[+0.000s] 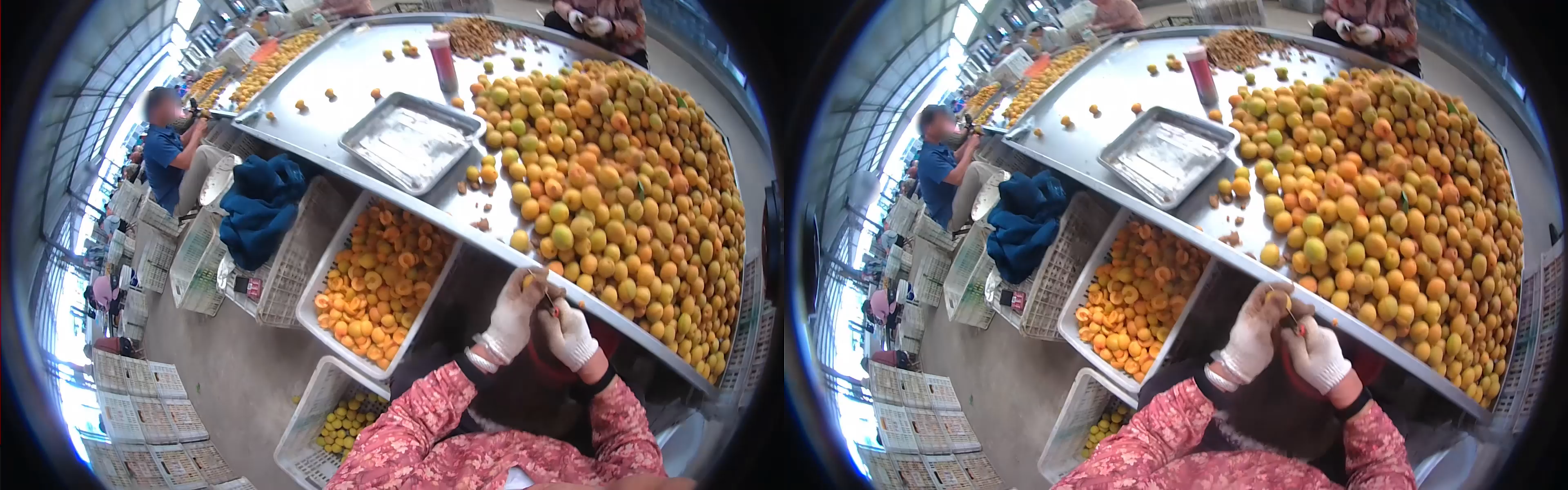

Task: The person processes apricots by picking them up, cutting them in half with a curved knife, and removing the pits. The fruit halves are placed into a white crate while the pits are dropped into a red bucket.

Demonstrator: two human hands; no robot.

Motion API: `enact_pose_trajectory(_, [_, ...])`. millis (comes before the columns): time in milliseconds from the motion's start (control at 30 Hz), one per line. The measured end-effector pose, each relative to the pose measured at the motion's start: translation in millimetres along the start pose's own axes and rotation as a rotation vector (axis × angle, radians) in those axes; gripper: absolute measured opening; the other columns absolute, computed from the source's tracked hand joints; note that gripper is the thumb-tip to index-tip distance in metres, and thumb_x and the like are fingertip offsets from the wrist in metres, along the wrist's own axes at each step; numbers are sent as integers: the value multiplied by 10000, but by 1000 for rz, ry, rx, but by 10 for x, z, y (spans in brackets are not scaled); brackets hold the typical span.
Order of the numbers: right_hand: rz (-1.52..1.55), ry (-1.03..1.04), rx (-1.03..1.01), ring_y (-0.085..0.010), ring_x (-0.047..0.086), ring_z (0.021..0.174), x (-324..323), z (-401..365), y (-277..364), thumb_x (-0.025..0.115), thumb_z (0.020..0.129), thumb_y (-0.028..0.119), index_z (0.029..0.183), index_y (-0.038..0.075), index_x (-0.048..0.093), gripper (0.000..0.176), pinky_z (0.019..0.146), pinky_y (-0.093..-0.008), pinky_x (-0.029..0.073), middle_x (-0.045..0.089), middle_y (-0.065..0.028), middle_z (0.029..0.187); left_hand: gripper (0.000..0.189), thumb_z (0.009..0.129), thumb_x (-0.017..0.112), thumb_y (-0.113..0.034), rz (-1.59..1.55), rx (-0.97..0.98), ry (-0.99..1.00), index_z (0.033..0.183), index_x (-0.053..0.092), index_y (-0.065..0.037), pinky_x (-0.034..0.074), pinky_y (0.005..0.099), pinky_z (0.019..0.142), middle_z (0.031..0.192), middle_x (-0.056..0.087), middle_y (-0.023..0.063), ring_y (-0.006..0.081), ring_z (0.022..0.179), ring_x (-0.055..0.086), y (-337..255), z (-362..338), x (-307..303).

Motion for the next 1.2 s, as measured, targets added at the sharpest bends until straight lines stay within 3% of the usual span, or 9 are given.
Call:
enact_pose_trajectory(67, [35, 26, 13, -349, 599, 596, 39, -28, 77, 506, 972, 154, 922, 13, 545, 155, 555, -412, 452, 568, -173, 648, 278, 1003, 535, -223, 53, -42, -32, 1191, 495, -23, 533, 364, 864, 994, 687, 162, 238, 931, 670, -31, -20, 4])
enact_pose_trajectory(100, [128, 19, 16, -249, 568, 536, 70, -31, 21, 500, 986, 178, 923, 23, 550, 175, 507, -366, 422, 567, -108, 626, 280, 996, 547, -225, 21, -39, -33, 1186, 498, -25, 536, 366, 862, 989, 687, 158, 243, 931, 670, -42, -15, 39])
enact_pose_trajectory(233, [447, 148, 384, -96, 516, 555, 31, -129, -34, 502, 1004, 223, 901, 53, 571, 210, 489, -281, 382, 542, 27, 640, 263, 980, 569, -200, -25, -70, 4, 1180, 525, -34, 532, 379, 905, 1019, 686, 154, 266, 973, 671, -41, -46, 67])
enact_pose_trajectory(400, [157, 57, 34, -200, 564, 509, -92, -106, -52, 564, 962, 221, 929, 28, 546, 197, 475, -348, 434, 561, -96, 608, 305, 963, 586, -159, 9, -94, 47, 1223, 513, -19, 520, 396, 943, 1103, 667, 188, 291, 1056, 655, -77, -56, 150])
enact_pose_trajectory(467, [-146, -1, -132, -322, 627, 580, -210, -93, 176, 605, 932, 205, 931, 30, 536, 187, 522, -386, 468, 587, -170, 643, 308, 957, 582, -139, 11, -80, 84, 1229, 506, -16, 514, 395, 955, 1129, 657, 195, 291, 1077, 646, -103, -58, 188])
enact_pose_trajectory(567, [-348, -7, -128, -382, 639, 659, -288, -99, 205, 622, 925, 202, 927, 42, 530, 185, 552, -401, 485, 613, -178, 678, 313, 935, 565, -57, 28, -75, 142, 1235, 491, -4, 498, 377, 980, 1158, 644, 186, 270, 1105, 631, -95, -56, 218])
enact_pose_trajectory(800, [46, 42, -30, -377, 642, 662, -289, -183, 150, 637, 917, 213, 912, 47, 537, 194, 557, -403, 491, 609, -165, 685, 335, 867, 556, 40, 122, -90, 193, 1198, 515, 1, 480, 351, 1000, 1158, 645, 161, 218, 1102, 618, 3, -46, 264])
enact_pose_trajectory(1033, [-480, -122, -195, -363, 623, 566, -426, -203, 153, 706, 851, 272, 844, 74, 556, 248, 508, -435, 486, 593, -127, 614, 353, 851, 606, 45, 186, -179, 194, 1198, 556, 6, 530, 294, 895, 1150, 630, 111, 150, 995, 619, -8, -30, 357])
enact_pose_trajectory(1200, [-528, -173, -248, -362, 637, 575, -472, -224, 220, 694, 860, 263, 1092, 28, 568, 354, 518, -439, 498, 611, -126, 632, 465, 839, 695, 29, 357, -170, 97, 1282, 554, 15, 549, 260, 824, 1129, 622, 75, 131, 959, 633, 3, -38, 313])
Point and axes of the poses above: each hand's wrist, its own z-axis towards the middle knuckle, its own x-axis out of the palm, y = z × x, the point moved 4 cm from there along z, towards the middle knuckle
